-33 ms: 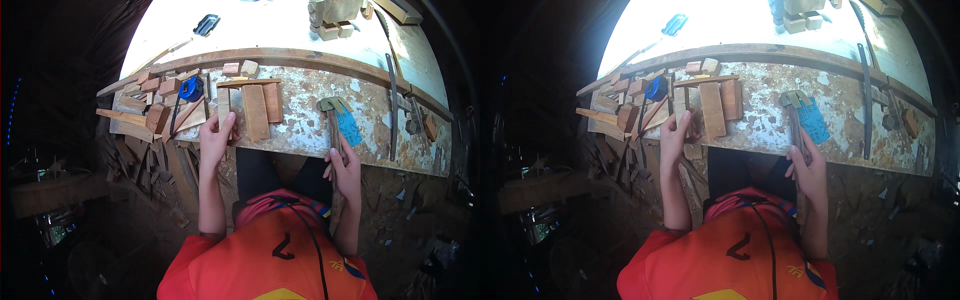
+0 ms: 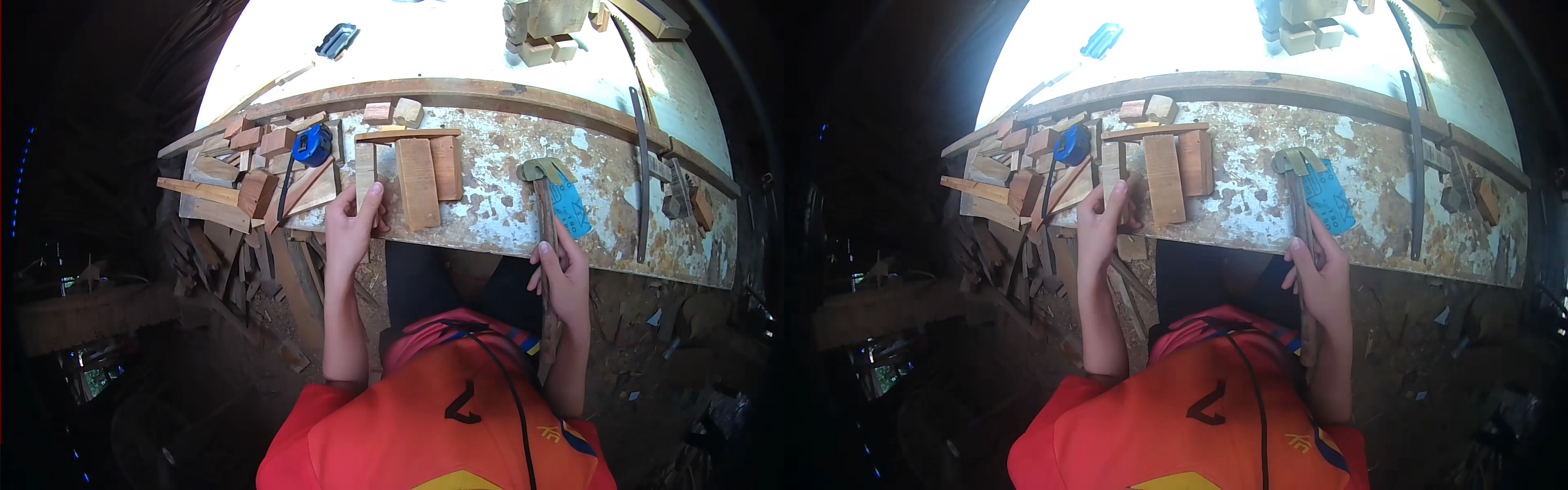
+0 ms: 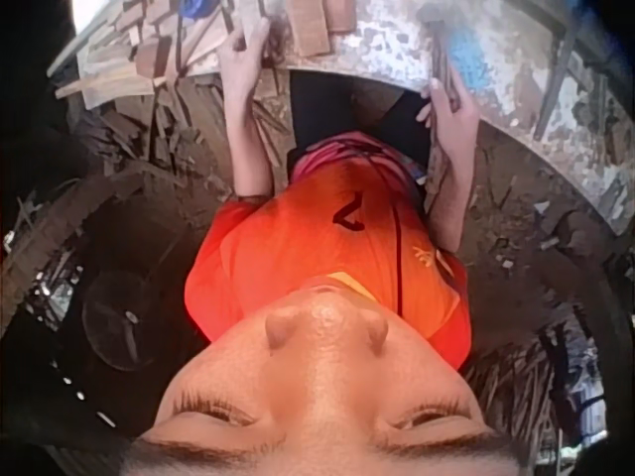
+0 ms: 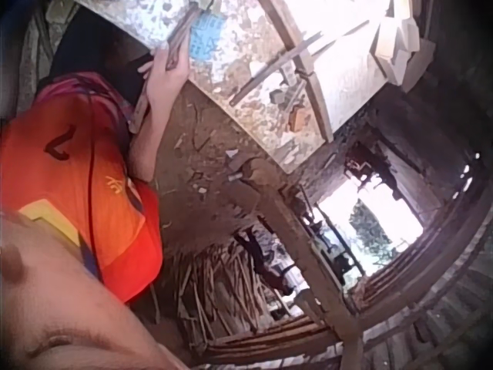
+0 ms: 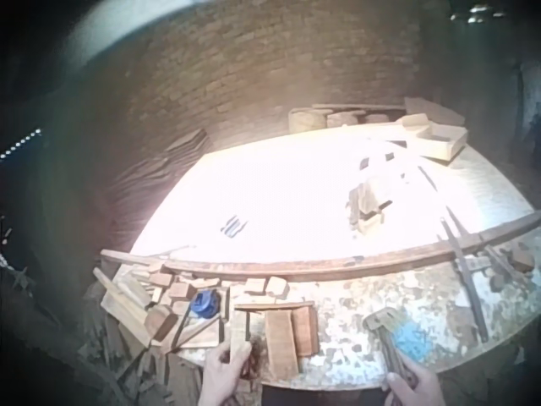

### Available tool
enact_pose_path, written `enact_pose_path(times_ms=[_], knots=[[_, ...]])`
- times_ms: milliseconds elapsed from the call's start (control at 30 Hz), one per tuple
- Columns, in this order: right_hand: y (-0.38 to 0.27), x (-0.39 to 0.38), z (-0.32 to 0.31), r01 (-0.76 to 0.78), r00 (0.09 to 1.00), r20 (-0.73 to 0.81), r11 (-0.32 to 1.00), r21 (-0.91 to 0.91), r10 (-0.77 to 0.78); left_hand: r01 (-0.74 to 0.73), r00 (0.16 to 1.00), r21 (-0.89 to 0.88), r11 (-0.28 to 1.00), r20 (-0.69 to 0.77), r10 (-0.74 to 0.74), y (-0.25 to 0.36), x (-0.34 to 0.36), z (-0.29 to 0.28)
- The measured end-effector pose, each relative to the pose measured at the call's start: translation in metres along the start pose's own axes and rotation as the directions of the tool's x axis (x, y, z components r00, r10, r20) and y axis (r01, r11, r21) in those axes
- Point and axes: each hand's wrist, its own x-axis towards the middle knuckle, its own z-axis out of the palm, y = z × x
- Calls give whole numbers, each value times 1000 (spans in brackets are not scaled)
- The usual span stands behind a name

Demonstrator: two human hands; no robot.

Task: Sanding wood pieces and assembling them with a hammer in a workshop.

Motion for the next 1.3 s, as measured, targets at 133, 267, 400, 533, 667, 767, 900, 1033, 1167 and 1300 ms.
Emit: enact_pose_path(times_ms=[133, 267, 400, 533, 667, 767, 900, 1033, 1167, 1300], knots=[[1, -1, 3, 6, 1000, -17, 1000, -8, -6, -48, 996, 324, 945, -53, 69, 17, -3, 5], [0, -11, 15, 54, 998, -28, 998, 12, -54, -13, 1000, 405, 914, 30, 1, 27, -7, 14], [-7, -28, 34, 28, 997, 60, 986, 165, -38, -44, 998, 322, 946, 54, 28, 24, -15, 44], [-20, -37, 40, 67, 990, 113, 981, 180, -88, -46, 993, 343, 938, 114, 7, 24, -17, 53], [-22, -38, 43, 45, 983, 168, 979, 197, -79, -25, 978, 352, 936, 201, -49, 30, -17, 55], [-21, -36, 44, 45, 978, 195, 992, 116, -67, -124, 964, 427, 896, 266, 6, 26, -8, 48], [-22, -31, 47, 98, 975, 201, 995, -10, -94, -278, 934, 626, 729, 352, 54, 35, -1, 29], [-28, -27, 51, 45, 980, 197, 999, -24, -40, -226, 927, 724, 652, 365, -84, 57, 11, 9], [-27, -21, 55, 124, 975, 197, 988, -90, -104, -256, 917, 732, 632, 390, -81, 54, 17, -5], [-25, -14, 59, 159, 976, 164, 982, -97, -142, -244, 900, 756, 607, 410, -150, 52, 20, -9]])
